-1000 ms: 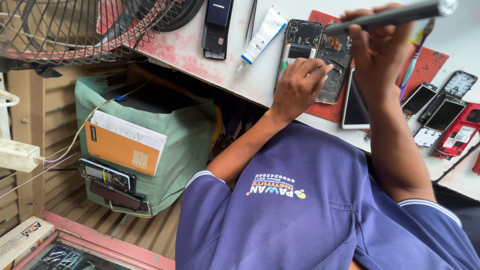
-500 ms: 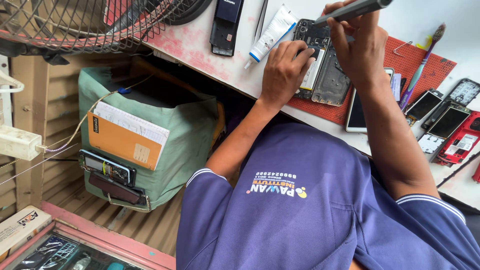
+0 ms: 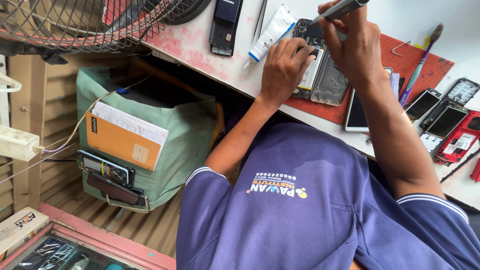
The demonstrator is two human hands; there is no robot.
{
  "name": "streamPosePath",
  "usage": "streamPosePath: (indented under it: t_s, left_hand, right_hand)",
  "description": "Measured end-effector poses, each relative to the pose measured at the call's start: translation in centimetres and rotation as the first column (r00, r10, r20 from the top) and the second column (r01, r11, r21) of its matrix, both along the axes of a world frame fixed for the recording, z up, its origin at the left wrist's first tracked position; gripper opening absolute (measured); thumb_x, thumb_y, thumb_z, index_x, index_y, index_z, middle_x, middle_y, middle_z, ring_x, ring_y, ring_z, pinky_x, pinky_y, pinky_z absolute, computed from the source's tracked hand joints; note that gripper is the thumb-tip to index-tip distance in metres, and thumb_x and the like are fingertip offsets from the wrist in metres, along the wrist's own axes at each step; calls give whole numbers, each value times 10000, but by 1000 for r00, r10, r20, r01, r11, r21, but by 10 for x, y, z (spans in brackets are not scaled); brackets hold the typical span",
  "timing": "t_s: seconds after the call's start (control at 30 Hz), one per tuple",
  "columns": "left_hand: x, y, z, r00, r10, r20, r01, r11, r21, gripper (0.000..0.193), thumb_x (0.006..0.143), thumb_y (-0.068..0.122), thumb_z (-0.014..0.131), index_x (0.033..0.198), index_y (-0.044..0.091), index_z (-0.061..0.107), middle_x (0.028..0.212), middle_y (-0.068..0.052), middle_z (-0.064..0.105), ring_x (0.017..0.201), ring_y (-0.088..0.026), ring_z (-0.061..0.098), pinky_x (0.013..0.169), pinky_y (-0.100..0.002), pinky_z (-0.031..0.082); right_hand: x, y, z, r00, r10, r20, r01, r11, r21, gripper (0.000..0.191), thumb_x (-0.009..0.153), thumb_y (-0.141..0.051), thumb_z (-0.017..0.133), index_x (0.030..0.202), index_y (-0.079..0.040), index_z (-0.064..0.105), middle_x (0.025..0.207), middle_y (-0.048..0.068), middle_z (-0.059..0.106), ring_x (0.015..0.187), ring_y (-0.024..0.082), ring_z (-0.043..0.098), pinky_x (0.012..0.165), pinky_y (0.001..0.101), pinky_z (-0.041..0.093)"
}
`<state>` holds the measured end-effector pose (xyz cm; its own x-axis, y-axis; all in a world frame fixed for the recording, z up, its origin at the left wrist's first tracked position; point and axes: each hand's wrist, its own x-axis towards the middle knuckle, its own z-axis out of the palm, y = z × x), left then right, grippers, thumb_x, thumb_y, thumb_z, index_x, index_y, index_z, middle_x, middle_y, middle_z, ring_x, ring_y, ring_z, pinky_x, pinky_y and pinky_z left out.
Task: The person retrieves cash from a drawer, then handles a smartphone, removes its back cover, and uses a screwdriver to unscrew internal components. The person continues to manipulate the phone's internal parts while seated at a workbench.
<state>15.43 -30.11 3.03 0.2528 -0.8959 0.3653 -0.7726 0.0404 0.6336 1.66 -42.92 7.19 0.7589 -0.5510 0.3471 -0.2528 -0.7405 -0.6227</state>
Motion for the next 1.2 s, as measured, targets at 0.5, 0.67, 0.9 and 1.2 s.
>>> streamPosePath:
  t_s: [0.5,0.67,0.9,1.2]
  left_hand:
    - [1,1,-1,1000,-9,2,9,1000,5,190,924,197,769,1076,95,720,1068,22,626,1041,-171,601,888,-355,478]
    - [0,2,-5,1000,-4,6,4,1000,11,182,931,215,761,1065,97,723,1054,20,643,1024,-166,612,879,-353,479]
    - [15,-17,-12,995,93,28,-93,996,-5,170,953,229,768,1065,108,724,1033,31,651,976,-143,611,853,-315,519]
    - [27,-45,5,999,12,36,-13,999,38,254,819,178,812,1033,78,718,1032,-11,598,1011,-218,604,889,-369,523]
  right_hand:
    - [-4,-2,0,1000,7,-6,-7,1000,8,245,1205,-29,614,1349,13,420,1273,164,724,1134,318,767,1025,393,668]
    - [-4,-1,0,1000,9,-3,-9,1000,18,234,1201,-31,611,1339,4,426,1274,158,724,1138,317,767,1016,395,651]
    - [-4,-2,-5,1000,7,10,-7,1000,23,242,1199,-20,609,1336,9,411,1299,170,721,1156,323,759,1007,392,622]
    - [2,3,13,999,-5,52,2,998,58,251,1140,29,612,1300,54,421,1236,200,715,1138,355,753,960,389,655]
